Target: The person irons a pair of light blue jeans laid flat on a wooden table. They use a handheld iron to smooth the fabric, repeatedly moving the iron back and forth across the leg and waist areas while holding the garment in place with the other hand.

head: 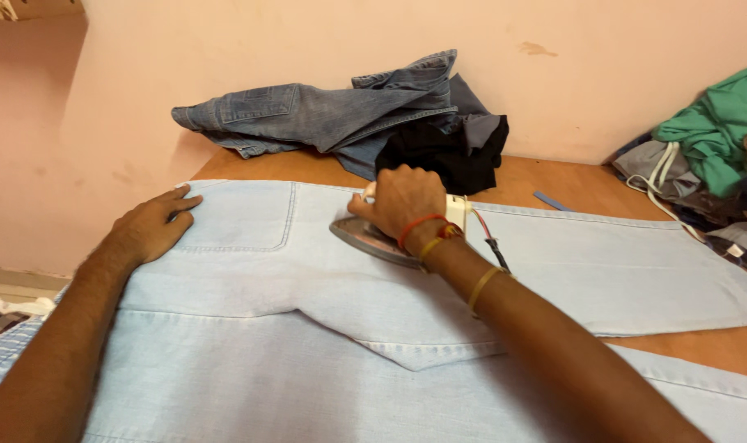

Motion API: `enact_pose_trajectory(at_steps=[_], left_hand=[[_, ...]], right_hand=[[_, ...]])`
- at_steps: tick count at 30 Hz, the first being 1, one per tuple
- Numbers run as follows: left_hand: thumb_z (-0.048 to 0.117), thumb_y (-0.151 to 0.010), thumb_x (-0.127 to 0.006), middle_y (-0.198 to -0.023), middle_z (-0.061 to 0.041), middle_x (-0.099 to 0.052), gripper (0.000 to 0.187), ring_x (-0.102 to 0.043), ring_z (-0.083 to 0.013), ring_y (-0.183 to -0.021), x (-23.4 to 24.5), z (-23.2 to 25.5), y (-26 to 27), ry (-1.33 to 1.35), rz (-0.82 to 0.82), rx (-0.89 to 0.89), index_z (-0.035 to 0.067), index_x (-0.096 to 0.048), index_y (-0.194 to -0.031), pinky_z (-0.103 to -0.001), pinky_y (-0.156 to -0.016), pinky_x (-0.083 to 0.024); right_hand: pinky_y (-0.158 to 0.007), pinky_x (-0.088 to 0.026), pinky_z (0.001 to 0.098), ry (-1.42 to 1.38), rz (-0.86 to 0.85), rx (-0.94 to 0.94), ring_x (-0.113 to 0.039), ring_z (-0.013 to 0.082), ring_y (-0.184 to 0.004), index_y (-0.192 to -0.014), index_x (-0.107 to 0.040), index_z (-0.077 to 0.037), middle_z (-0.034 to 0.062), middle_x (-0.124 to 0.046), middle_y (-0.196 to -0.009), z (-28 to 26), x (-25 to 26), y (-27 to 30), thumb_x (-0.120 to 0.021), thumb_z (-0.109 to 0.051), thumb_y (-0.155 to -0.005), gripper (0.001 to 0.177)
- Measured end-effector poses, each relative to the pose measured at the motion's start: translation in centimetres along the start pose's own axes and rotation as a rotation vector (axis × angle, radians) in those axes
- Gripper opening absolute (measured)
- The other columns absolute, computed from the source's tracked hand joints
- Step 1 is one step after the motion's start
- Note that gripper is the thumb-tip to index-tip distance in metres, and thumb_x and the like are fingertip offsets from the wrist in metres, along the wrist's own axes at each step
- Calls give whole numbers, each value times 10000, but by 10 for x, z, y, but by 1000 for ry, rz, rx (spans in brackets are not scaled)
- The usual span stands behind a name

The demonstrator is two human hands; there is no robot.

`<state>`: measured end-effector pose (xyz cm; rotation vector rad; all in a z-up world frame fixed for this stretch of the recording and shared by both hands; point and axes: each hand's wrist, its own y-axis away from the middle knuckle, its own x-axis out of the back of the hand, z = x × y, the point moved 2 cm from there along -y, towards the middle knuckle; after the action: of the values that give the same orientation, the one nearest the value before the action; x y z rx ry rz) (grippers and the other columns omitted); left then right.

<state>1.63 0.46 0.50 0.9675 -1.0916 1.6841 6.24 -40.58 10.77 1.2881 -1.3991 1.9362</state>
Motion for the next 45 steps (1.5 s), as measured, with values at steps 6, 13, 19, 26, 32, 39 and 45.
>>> enact_pose_trajectory(at_steps=[6,13,19,26,32,39,45], left_hand=[[380,-960,-532,-1648,100,-366,476,-457,-215,-1427,1,4,-4,-50,-30,-11,373,-580,-1434,-440,-1174,-371],[382,-955,-535,-1649,79,-372,488,-457,-230,-1429,1,-4,-7,9,-13,-64,343,-580,-1440,-427,-1167,-374],[389,-956,-553,-1647,61,-401,489,-483,-242,-1413,-7,-13,-3,11,9,-94,334,-591,-1440,-425,-1156,-390],[388,-972,-520,-1655,63,-391,480,-496,-235,-1398,-5,-11,-6,55,-8,-84,331,-581,-1445,-407,-1154,-390],[413,-984,-497,-1658,75,-382,481,-502,-229,-1395,-3,-6,-5,13,-32,-36,357,-565,-1456,-425,-1167,-383],[450,-978,-486,-1667,124,-363,497,-501,-214,-1403,-8,-6,-10,-81,-40,31,380,-555,-1466,-437,-1163,-400],[458,-970,-508,-1671,106,-359,511,-508,-224,-1389,-11,-9,-11,-78,-17,-14,369,-552,-1471,-443,-1145,-418]], right_hand=[[-584,-561,407,19,-99,-88,-729,295,-654,-781,-794,-66,154,-737,-743,-13,-14,-36,-608,-606,-854,576],[-587,-553,427,18,-22,39,-721,318,-646,-762,-780,-61,166,-724,-732,-2,-7,-17,-625,-662,-826,624],[-630,-542,462,70,-13,39,-705,351,-716,-773,-797,-81,205,-721,-749,92,9,40,-627,-676,-799,619],[-634,-565,457,282,-178,-176,-724,312,-694,-884,-812,-174,126,-732,-712,237,36,93,-573,-727,-793,609],[-657,-598,438,411,-274,-447,-759,333,-721,-938,-850,-235,149,-783,-788,310,48,119,-567,-701,-816,559],[-694,-596,456,379,-261,-449,-759,350,-762,-908,-849,-143,182,-782,-848,319,46,114,-576,-667,-826,597],[-726,-589,458,272,-318,-201,-758,320,-766,-889,-808,-159,141,-771,-791,271,47,114,-582,-674,-789,571]])
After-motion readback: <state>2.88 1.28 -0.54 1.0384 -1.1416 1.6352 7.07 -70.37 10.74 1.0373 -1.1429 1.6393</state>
